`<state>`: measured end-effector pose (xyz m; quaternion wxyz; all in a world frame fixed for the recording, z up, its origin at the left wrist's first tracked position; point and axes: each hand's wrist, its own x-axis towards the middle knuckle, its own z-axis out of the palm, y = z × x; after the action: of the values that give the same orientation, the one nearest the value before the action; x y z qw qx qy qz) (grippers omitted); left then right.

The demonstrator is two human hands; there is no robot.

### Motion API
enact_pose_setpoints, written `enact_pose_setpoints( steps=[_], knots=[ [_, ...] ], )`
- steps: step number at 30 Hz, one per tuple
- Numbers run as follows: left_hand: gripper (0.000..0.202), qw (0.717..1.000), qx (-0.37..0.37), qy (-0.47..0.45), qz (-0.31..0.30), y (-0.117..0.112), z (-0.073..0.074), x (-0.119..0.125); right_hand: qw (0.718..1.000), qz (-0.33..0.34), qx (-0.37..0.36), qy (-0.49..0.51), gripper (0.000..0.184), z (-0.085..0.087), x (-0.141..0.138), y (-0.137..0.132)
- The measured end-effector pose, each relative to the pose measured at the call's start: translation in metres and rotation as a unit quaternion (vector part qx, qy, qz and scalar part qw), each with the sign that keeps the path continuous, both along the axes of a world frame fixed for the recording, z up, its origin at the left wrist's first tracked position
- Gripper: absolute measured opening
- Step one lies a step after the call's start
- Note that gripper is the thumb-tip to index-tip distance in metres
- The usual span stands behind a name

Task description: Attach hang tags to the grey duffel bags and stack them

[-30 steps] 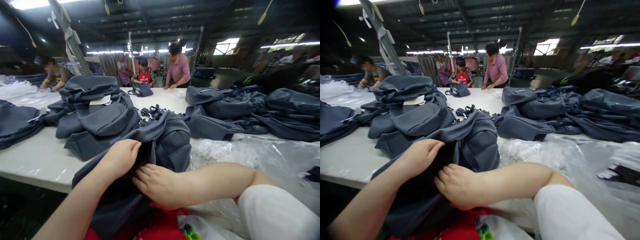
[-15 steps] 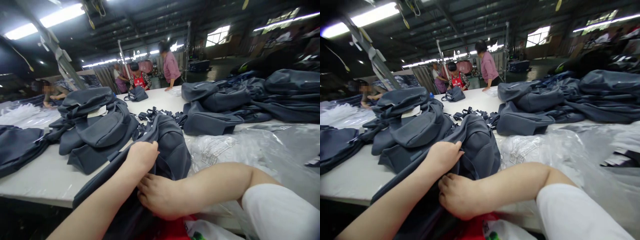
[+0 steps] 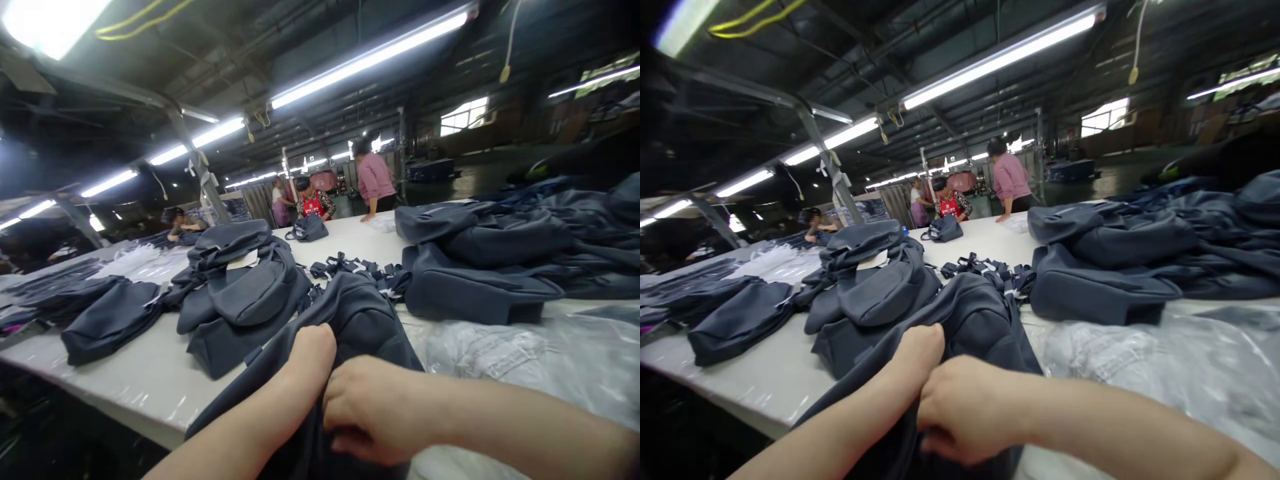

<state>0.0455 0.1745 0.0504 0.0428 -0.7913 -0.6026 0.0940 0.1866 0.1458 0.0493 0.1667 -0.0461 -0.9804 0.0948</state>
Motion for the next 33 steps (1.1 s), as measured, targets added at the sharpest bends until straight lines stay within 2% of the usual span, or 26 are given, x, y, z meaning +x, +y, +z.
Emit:
enact_pose_setpoints(
  steps=[2, 4, 7, 9, 11, 14, 17, 20, 23, 26, 28, 30, 33],
  knots=[
    [0.024, 1.0, 0.011, -0.006, -0.019, -0.004, 0.001, -0.008, 0.99, -0.101, -0.023, 0.097, 0.016, 0.016, 0.007, 0.023],
    [0.022, 0.999, 0.024, -0.011, -0.033, -0.009, 0.003, -0.011, 0.972, -0.181, -0.021, 0.152, 0.038, 0.021, 0.01, 0.053],
    [0.024, 0.999, 0.044, -0.017, -0.027, -0.016, 0.005, -0.011, 0.979, -0.192, -0.014, 0.061, 0.075, 0.01, 0.007, 0.094],
    [0.023, 0.998, 0.056, -0.03, -0.02, -0.019, 0.006, -0.014, 0.983, -0.183, -0.005, -0.004, 0.082, -0.002, 0.001, 0.111],
    [0.021, 0.996, 0.078, -0.049, -0.004, -0.024, 0.008, -0.02, 0.982, -0.187, 0.022, -0.008, 0.074, -0.011, -0.005, 0.116],
    [0.03, 0.982, 0.131, -0.134, 0.029, -0.034, 0.012, -0.038, 0.979, -0.191, 0.067, 0.015, 0.056, -0.012, -0.014, 0.11],
    [0.028, 0.949, 0.166, -0.263, 0.045, -0.052, 0.013, -0.067, 0.977, -0.193, 0.089, -0.002, 0.041, -0.006, -0.019, 0.104],
    [0.028, 0.911, 0.18, -0.359, 0.091, -0.073, 0.005, -0.103, 0.975, -0.199, 0.1, -0.019, 0.037, -0.002, -0.02, 0.105],
    [0.045, 0.853, 0.162, -0.469, 0.164, -0.097, -0.015, -0.145, 0.974, -0.199, 0.101, -0.031, 0.036, -0.003, -0.022, 0.11],
    [0.061, 0.774, 0.147, -0.57, 0.235, -0.125, -0.047, -0.196, 0.974, -0.198, 0.096, -0.051, 0.036, -0.007, -0.028, 0.114],
    [0.068, 0.722, 0.163, -0.607, 0.29, -0.149, -0.076, -0.231, 0.973, -0.2, 0.093, -0.063, 0.034, -0.011, -0.034, 0.117],
    [0.077, 0.666, 0.181, -0.631, 0.354, -0.174, -0.112, -0.261, 0.972, -0.203, 0.09, -0.076, 0.032, -0.014, -0.043, 0.117],
    [0.085, 0.565, 0.177, -0.677, 0.438, -0.206, -0.173, -0.284, 0.974, -0.184, 0.086, -0.103, 0.03, -0.015, -0.061, 0.111]
  ],
)
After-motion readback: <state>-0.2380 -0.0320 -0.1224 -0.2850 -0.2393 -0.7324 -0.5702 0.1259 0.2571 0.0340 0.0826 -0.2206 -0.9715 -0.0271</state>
